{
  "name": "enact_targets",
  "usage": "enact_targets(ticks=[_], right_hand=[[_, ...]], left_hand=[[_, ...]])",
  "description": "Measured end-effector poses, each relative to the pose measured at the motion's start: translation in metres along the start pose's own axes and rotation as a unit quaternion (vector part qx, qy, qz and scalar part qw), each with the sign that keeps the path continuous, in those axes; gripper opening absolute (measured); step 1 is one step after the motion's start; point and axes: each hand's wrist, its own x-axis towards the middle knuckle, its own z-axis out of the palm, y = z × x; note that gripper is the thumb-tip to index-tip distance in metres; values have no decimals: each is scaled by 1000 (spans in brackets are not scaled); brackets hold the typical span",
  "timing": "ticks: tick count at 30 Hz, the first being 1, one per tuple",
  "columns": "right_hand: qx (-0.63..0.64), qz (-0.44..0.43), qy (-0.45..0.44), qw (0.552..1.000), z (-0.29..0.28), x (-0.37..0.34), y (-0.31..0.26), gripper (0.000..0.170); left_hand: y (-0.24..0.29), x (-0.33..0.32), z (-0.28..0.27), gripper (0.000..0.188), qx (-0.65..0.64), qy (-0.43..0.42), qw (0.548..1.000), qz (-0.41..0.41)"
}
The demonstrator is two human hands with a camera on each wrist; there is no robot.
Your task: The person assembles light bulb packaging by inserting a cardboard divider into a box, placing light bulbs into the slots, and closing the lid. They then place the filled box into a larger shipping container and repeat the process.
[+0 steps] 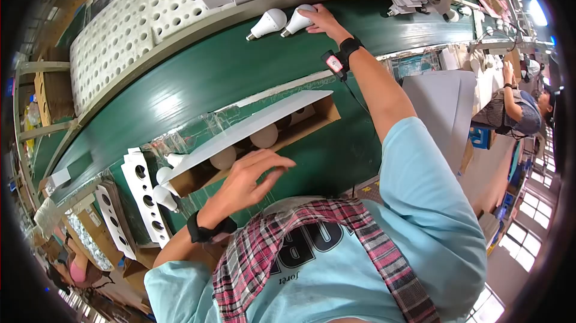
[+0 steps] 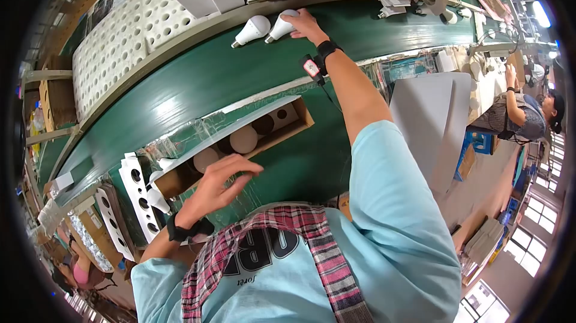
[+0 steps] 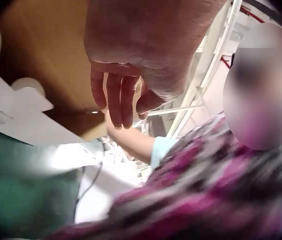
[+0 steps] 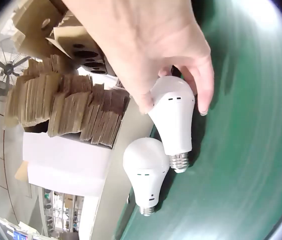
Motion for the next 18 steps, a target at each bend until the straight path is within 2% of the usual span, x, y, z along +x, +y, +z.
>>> enact_targets(ticks=[1,4,5,7,8,10,12,13,15,16,18], right_hand=[[47,8,-13,999,0,-4,4,77],[169,-2,-97,981,-16,-30,6,70],[202,-12,-133,970,-26,-44,3,67],[216,-105,-97,966,-37,-84,-7,64],[223,-154,-80,959,-42,-109,-13,62],[154,-241,-49,957,-49,-174,-33,64],[91,-317,-35,943,-46,-242,-51,69],[65,-351,-35,934,-42,-272,-56,72],[-29,-409,-44,911,-28,-315,-59,71],[-90,-429,-54,897,-21,-331,-58,70],[-167,-473,-79,862,-3,-354,-54,68]], left_hand=[[-13,0,4,32,51,-11,999,-11],[-36,3,15,47,233,2,969,82],[-39,3,19,50,248,9,966,71],[-41,2,25,57,279,26,959,49],[-40,4,24,59,282,34,956,68],[-29,6,24,59,127,49,991,22],[-23,7,25,67,-36,56,998,-10],[-17,9,25,68,-160,53,986,-2],[-4,12,24,72,-398,45,916,10],[0,13,23,73,-440,47,896,35],[9,12,16,53,-418,64,906,1]])
